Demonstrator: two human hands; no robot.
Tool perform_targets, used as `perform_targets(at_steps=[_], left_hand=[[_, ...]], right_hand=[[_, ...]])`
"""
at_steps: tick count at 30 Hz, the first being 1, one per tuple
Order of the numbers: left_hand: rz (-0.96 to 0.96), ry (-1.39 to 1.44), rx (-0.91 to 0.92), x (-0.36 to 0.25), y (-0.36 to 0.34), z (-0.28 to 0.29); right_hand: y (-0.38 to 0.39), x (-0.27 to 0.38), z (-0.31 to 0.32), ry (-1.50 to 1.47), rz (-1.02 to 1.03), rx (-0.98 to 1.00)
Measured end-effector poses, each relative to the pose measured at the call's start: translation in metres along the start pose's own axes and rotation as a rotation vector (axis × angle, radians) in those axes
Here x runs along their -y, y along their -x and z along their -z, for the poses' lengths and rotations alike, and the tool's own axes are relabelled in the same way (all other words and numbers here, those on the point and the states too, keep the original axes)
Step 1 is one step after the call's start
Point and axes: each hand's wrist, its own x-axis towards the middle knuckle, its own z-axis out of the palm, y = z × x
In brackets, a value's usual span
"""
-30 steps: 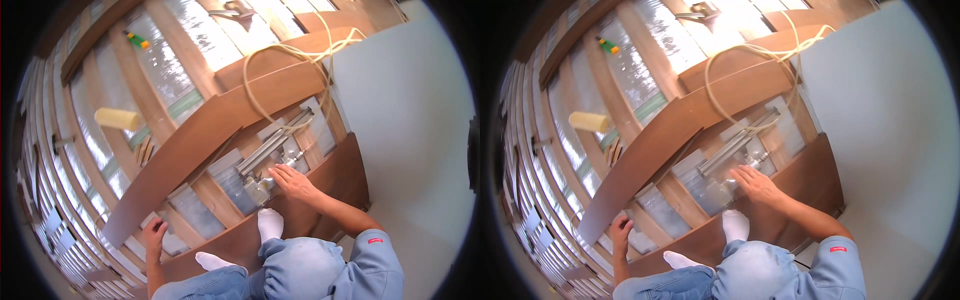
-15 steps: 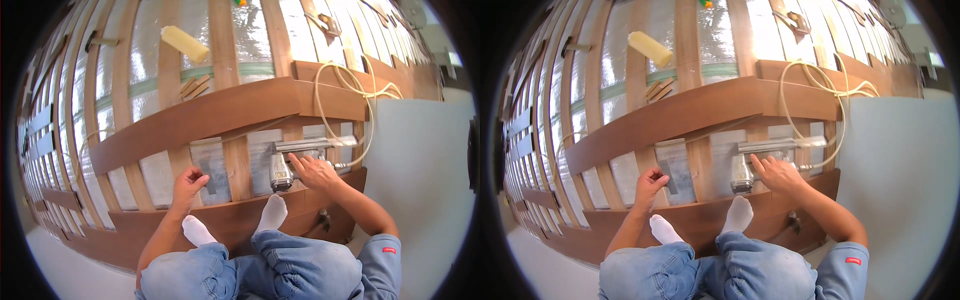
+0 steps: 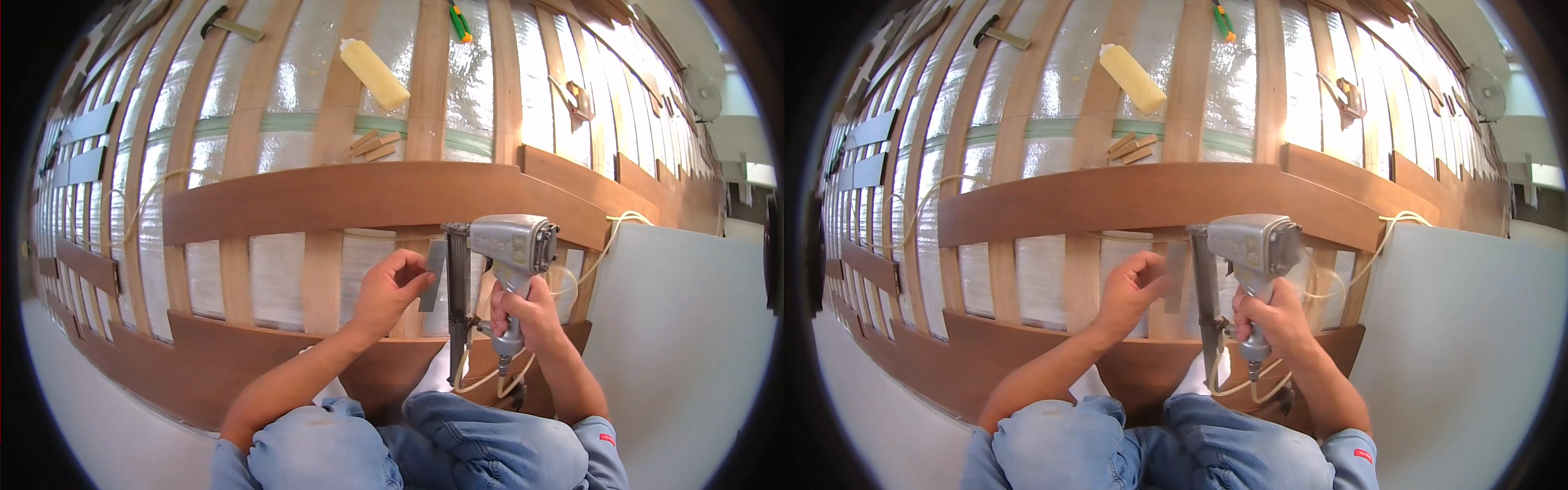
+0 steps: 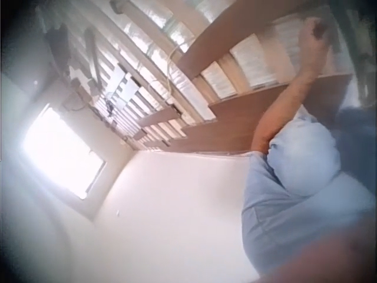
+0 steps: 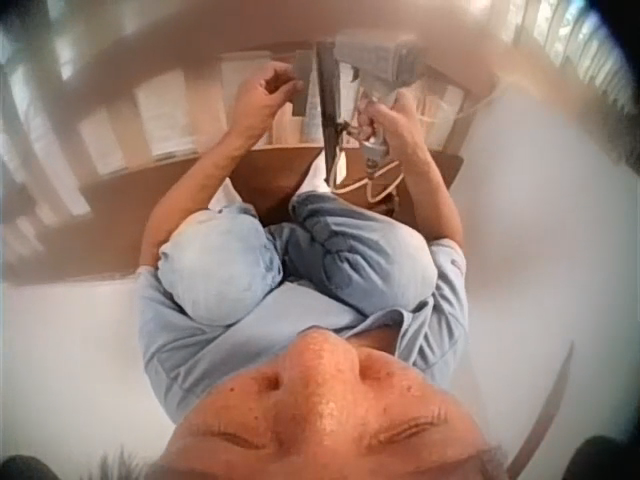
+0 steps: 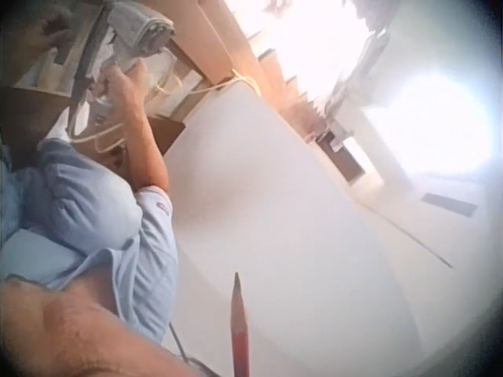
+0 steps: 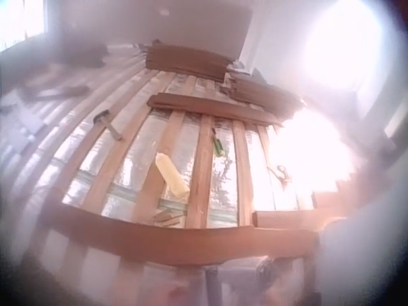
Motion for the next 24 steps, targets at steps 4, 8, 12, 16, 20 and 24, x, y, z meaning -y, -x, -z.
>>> perform_targets(at_steps=[4, 8, 12, 16, 20, 24], left_hand=[[0.009, -0.200, -0.087, 0.003, -0.001, -0.005], [-0.014, -0.424, -0.206, 0.007, -0.004, -0.004], [-0.046, -0.593, -0.270, 0.002, -0.006, -0.005], [-0.123, -0.755, -0.243, 0.003, -0.003, -0.006], [-0.318, -1.026, -0.222, 0.005, -0.001, -0.015], [-0.172, -0.811, -0.300, 0.008, 0.001, -0.017]], right_hand=[[-0.012, -0.022, -0.020, -0.176, 0.000, 0.034], [-0.016, -0.028, -0.033, -0.386, -0.024, 0.055], [-0.019, -0.044, -0.029, -0.469, -0.043, 0.062], [-0.020, -0.049, -0.039, -0.462, -0.053, 0.035], [-0.022, -0.053, -0.041, -0.447, -0.044, 0.029], [-0.023, -0.059, -0.033, -0.500, -0.028, 0.061]])
